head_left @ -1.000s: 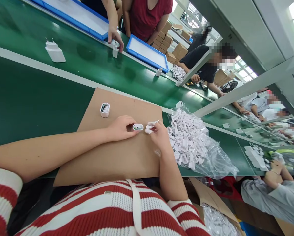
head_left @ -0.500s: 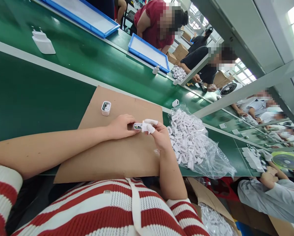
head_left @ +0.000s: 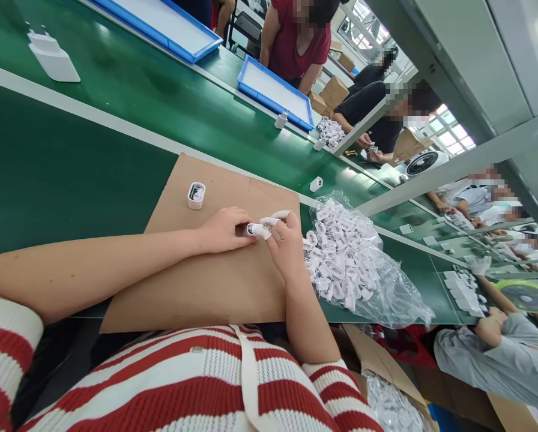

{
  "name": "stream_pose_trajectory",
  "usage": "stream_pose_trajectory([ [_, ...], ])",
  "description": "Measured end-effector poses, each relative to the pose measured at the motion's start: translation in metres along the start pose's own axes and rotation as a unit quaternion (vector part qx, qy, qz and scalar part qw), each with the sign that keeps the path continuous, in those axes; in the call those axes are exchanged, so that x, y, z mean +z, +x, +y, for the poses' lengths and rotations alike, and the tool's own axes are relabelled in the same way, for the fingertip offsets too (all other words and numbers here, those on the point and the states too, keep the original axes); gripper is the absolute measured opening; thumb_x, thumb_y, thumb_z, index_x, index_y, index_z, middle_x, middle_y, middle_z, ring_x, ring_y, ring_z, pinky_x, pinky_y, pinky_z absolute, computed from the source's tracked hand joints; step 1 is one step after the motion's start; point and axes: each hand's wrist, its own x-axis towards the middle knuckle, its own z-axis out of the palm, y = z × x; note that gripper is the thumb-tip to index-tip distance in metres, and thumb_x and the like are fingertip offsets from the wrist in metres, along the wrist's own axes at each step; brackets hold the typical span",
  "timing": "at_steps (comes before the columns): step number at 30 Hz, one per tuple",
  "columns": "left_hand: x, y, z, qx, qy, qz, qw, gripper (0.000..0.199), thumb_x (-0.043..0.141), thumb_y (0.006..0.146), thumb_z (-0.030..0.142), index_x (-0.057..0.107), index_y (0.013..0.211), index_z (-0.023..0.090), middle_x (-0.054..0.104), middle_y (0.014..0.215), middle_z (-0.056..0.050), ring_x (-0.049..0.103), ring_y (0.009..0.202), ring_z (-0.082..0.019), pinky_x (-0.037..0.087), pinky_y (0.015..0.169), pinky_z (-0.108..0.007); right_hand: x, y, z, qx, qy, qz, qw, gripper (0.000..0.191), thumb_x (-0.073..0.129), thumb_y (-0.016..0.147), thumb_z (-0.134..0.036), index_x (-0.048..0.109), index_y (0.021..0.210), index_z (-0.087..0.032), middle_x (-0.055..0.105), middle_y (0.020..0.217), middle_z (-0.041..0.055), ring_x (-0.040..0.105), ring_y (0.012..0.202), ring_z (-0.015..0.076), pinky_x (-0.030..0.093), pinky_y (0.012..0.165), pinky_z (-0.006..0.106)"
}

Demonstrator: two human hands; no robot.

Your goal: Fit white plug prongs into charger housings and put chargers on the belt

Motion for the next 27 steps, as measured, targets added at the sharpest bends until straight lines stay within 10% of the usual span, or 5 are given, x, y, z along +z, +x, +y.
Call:
stream_pose_trajectory([
  [4, -0.001, 0.0, 0.001, 0.009, 0.003, 0.002, 1.0, 0.027, 0.067, 0.087, 0.045, 0.071, 0.093, 0.019, 0.071, 0.094, -0.007, 0.063, 0.088, -0.024, 0.047, 0.081, -0.037, -0.006, 0.001, 0.003, -0.036, 0.057, -0.084, 0.994, 0.029, 0.057, 0.099, -0.024, 0.069, 0.125, -0.028, 0.065, 0.116, 0.0086, 0.064, 0.11, 0.0226, 0.054, 0.098, 0.037],
  [27, -0.003, 0.002, 0.004, -0.003, -0.015, 0.001, 1.0, 0.032, 0.067, 0.085, 0.052, 0.071, 0.081, 0.021, 0.066, 0.081, -0.006, 0.061, 0.079, -0.024, 0.048, 0.075, -0.036, -0.013, 0.018, -0.021, -0.085, -0.185, -0.124, 0.971, 0.038, 0.044, 0.077, 0.004, 0.069, 0.09, -0.022, 0.057, 0.084, 0.0046, 0.052, 0.083, 0.0224, 0.039, 0.073, 0.032],
])
